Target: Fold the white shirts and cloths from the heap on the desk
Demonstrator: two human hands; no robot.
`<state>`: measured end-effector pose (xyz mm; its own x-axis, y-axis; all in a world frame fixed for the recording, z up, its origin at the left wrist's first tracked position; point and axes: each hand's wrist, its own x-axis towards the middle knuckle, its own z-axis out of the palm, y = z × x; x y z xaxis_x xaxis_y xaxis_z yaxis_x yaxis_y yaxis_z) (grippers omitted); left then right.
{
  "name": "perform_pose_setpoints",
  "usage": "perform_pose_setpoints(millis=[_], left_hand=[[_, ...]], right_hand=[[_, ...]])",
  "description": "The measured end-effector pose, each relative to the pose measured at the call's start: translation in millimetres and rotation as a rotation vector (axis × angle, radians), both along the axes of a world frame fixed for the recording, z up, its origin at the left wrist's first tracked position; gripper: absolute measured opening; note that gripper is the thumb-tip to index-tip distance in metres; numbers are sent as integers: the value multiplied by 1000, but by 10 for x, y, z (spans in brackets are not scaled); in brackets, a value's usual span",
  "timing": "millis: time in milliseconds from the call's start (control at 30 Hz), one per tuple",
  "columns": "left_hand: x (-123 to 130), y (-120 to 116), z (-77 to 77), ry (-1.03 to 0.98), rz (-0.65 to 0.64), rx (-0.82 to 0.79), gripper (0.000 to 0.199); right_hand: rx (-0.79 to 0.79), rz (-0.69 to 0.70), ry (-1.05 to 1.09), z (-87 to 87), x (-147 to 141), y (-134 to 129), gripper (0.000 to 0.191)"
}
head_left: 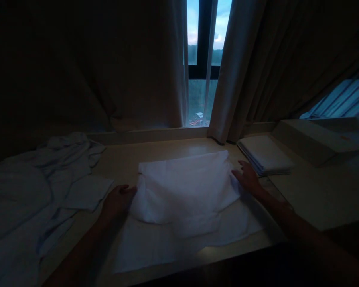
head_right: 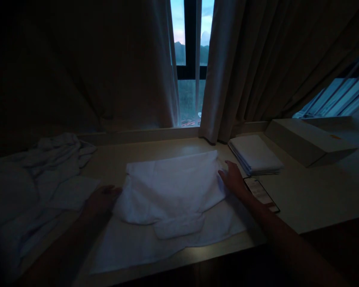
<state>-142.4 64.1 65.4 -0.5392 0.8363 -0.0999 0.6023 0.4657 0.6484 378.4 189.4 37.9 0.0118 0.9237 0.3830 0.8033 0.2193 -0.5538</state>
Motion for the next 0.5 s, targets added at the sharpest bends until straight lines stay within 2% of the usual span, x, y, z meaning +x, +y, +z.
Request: perform_pose_setpoints(millis=[100, 233, 300, 400, 500], left_hand=[[102, -298, 2, 57, -21, -26, 67], [252, -372, 51, 139, -99, -66, 64], [283, -326, 104, 54, -93, -91, 58], [298, -228, 216, -187, 16, -135, 38], [354, -144, 323, -314, 127, -92, 23]], right_hand=[[-53, -136, 38, -140, 112, -513, 58], [-172, -193, 149, -228, 92, -888, 53], [-182, -209, 159, -234, 51, -933, 52], [-189, -272, 160, -202, 2, -879, 58], [-233, -310, 136, -143, -24, -765, 65]])
